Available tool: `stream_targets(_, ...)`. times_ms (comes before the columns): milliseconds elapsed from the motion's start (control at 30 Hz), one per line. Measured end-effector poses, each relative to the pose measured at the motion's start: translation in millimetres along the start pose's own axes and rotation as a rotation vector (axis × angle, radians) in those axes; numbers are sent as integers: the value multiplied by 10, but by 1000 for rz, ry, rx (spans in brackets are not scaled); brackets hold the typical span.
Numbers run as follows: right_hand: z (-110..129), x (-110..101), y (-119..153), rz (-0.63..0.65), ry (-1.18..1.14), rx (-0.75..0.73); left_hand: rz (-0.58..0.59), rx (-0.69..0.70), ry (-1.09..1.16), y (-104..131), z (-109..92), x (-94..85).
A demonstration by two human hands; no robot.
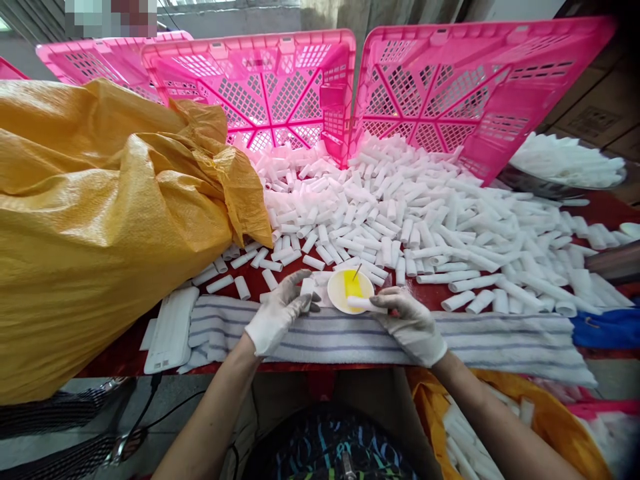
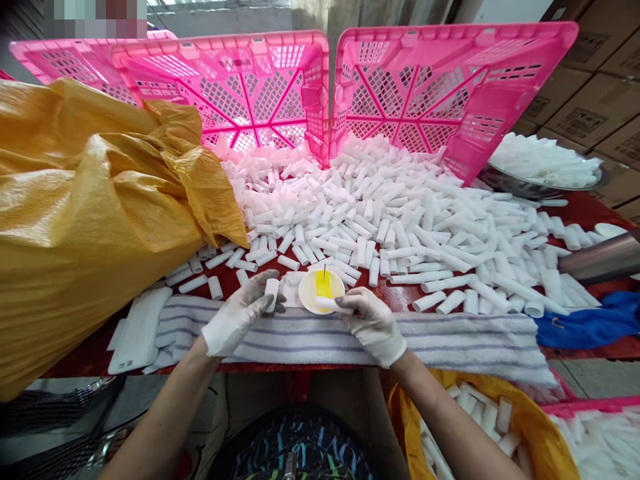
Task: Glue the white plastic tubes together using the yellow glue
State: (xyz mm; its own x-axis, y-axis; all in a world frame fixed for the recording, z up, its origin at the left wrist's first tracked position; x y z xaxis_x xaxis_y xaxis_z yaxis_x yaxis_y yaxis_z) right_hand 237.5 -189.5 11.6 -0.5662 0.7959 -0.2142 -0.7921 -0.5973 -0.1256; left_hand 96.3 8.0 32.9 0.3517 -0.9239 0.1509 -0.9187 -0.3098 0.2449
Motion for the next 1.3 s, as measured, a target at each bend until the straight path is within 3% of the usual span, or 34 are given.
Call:
stream_targets(100,20,-69,64,-22,-142,175,288,-36,141,165,39,284)
stream_targets(167,15,-85,107,-13,-265,289,401,-43,195,247,84,429)
stream_targets(367,107,-87,166,-10,-335,307,488,-85,328,293,198,675)
stream_targets(533,186,-37,216,-35,-261,333,452,-140,179,308,156,806)
stream_targets(700,164,-10,290,-36,-248,423,352,-71,9,285,177,899)
stream_targets(800,156,-157,316,-123,-291,432,197,-42,35,225,243,832)
stream_targets(900,213,-294,327,-182,-372,413,51,69,-131,164,227,728)
stream_targets(1067,267,-281,337,-106,-352,470,31,263,-342,149,118,727)
stream_targets(1167,231,-242,357,-80,-278,478,16,300,-363,176,48,732)
stream_targets(1233,237,-217,374,-52,-192,412,29,301,-396,194,-11,750)
stream_targets(1300,325,-211,392,-37,-62,247,78,261,-456,203,-44,790)
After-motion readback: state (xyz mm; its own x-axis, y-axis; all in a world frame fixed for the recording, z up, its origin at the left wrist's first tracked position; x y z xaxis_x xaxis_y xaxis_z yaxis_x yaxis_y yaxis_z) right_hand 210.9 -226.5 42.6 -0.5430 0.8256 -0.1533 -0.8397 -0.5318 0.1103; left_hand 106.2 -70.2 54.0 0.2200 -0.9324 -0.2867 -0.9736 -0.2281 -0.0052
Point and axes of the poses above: each hand's wrist, its own y-axis away from the middle knuckle, its own x-axis out of the palm, z = x × y, the point moved 6 cm from there along -y, towards the middle knuckle, and after that the axes turned 3 degrees about z, right-handed, at the moved point
